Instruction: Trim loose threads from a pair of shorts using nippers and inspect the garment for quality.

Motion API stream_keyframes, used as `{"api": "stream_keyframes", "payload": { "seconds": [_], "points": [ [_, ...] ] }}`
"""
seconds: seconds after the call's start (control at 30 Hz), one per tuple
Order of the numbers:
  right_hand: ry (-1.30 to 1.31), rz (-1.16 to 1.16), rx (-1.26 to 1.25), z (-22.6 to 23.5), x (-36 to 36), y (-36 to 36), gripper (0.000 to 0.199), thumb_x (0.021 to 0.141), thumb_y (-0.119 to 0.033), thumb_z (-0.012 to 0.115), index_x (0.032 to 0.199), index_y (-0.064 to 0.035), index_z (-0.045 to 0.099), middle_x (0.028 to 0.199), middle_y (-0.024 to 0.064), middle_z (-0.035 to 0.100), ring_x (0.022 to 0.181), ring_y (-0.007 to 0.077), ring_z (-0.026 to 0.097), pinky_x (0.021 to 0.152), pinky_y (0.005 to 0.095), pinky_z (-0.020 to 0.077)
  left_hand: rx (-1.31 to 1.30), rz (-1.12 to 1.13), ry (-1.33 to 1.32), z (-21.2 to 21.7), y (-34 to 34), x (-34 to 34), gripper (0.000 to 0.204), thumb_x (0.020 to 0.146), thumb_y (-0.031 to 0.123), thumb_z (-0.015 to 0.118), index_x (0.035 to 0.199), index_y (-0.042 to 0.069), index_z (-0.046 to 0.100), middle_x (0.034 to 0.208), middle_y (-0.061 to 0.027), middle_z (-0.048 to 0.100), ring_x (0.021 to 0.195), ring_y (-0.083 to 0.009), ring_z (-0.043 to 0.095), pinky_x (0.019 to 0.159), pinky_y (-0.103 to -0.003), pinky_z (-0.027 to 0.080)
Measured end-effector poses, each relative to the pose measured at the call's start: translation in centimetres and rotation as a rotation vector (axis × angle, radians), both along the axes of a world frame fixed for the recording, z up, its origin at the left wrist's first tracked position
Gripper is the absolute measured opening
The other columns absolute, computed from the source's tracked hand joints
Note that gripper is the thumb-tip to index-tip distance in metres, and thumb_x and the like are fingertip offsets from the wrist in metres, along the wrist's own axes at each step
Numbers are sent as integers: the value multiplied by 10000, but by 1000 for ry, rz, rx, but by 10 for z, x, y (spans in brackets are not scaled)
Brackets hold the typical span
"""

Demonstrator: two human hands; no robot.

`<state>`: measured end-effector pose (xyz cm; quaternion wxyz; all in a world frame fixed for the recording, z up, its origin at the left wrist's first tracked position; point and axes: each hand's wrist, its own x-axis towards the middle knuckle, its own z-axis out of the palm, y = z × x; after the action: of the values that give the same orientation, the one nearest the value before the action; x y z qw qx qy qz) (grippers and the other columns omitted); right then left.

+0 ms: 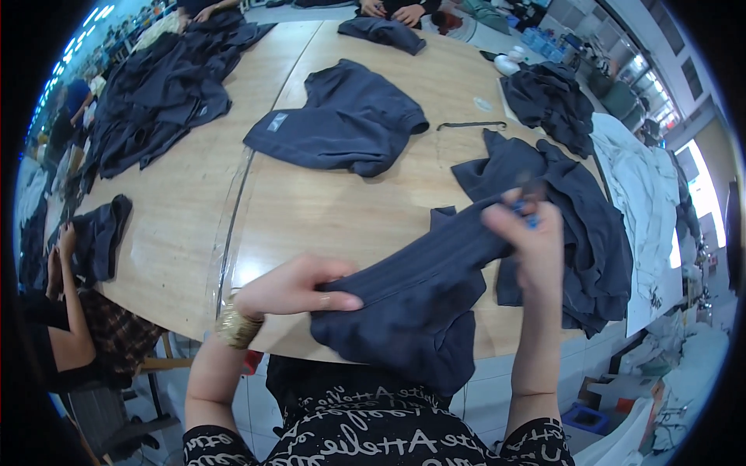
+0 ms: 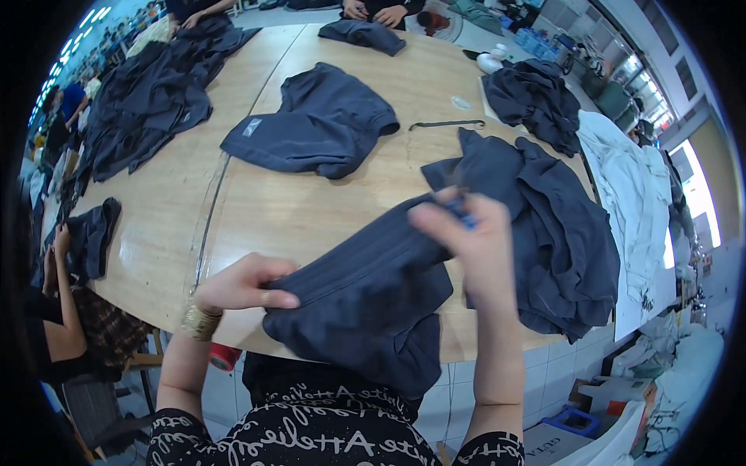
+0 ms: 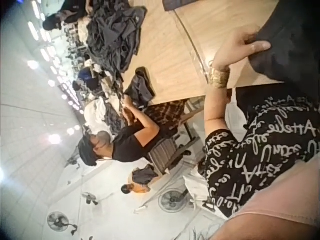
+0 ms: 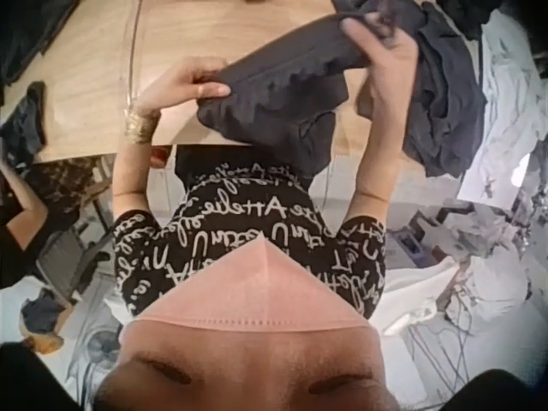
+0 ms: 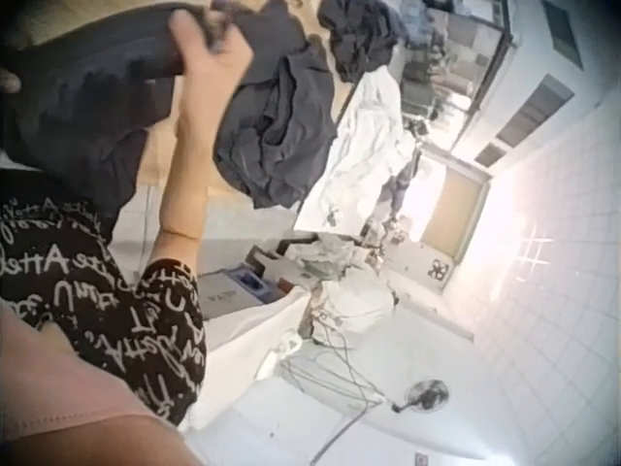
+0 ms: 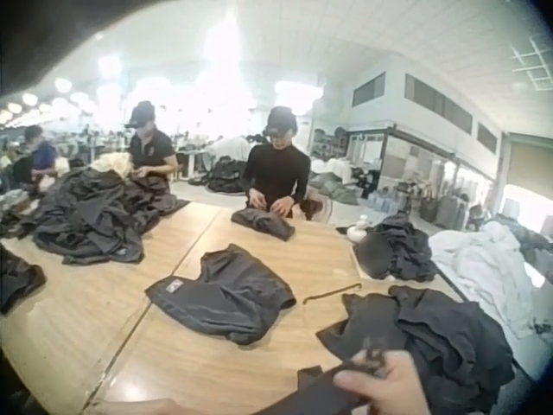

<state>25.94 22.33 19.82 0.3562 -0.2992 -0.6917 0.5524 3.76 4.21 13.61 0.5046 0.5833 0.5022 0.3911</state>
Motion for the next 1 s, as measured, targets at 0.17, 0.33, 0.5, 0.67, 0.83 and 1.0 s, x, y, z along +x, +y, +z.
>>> {"api": "stream_keyframes", "payload": {
  "seconds": [0.17, 0.33, 0.5, 0.67, 0.83, 1.0],
  "points": [
    [93, -118, -147, 8, 54, 25, 106, 805, -51, 683, 782, -59, 580, 661, -48, 536, 519, 22, 454, 476, 177, 356, -23, 96, 13, 19, -32, -43, 205, 829, 164, 695, 881, -29, 652, 870, -50, 646, 836, -114, 559, 788, -261, 454],
    [176, -194, -161, 5, 70, 25, 142, 815, -61, 678, 754, -69, 550, 667, -49, 525, 542, 14, 464, 497, 166, 357, 73, 231, -52, 36, -33, -44, 186, 844, 135, 666, 859, -49, 643, 892, -75, 658, 800, -108, 566, 742, -243, 450],
    [200, -258, -141, 17, 72, 16, 112, 816, -46, 667, 787, -68, 561, 708, -42, 547, 593, 26, 508, 545, 170, 397, -19, 253, -40, 59, -36, -37, 194, 894, 142, 603, 870, -49, 627, 853, -45, 641, 768, -73, 543, 696, -214, 441],
    [267, -180, -167, 7, 70, 21, 100, 802, -47, 684, 842, -52, 592, 749, -26, 579, 636, 38, 533, 596, 181, 416, -37, 319, 9, 59, -45, -43, 205, 902, 154, 593, 819, -32, 616, 749, -1, 574, 716, -57, 496, 654, -204, 413],
    [266, -251, -145, 8, 70, 20, 150, 788, -53, 703, 891, -50, 593, 781, -29, 579, 676, 52, 541, 629, 193, 420, 45, 335, 166, 66, -42, -38, 266, 931, 194, 557, 764, -13, 571, 668, 31, 468, 676, -60, 414, 619, -233, 374],
    [248, -130, -153, -5, 81, 43, 125, 834, -27, 642, 944, -52, 590, 827, -7, 610, 732, 64, 603, 644, 196, 484, -3, 303, 109, 69, -35, -38, 302, 937, 230, 556, 767, -19, 561, 663, 42, 450, 660, -53, 373, 609, -230, 367]
  ]
}}
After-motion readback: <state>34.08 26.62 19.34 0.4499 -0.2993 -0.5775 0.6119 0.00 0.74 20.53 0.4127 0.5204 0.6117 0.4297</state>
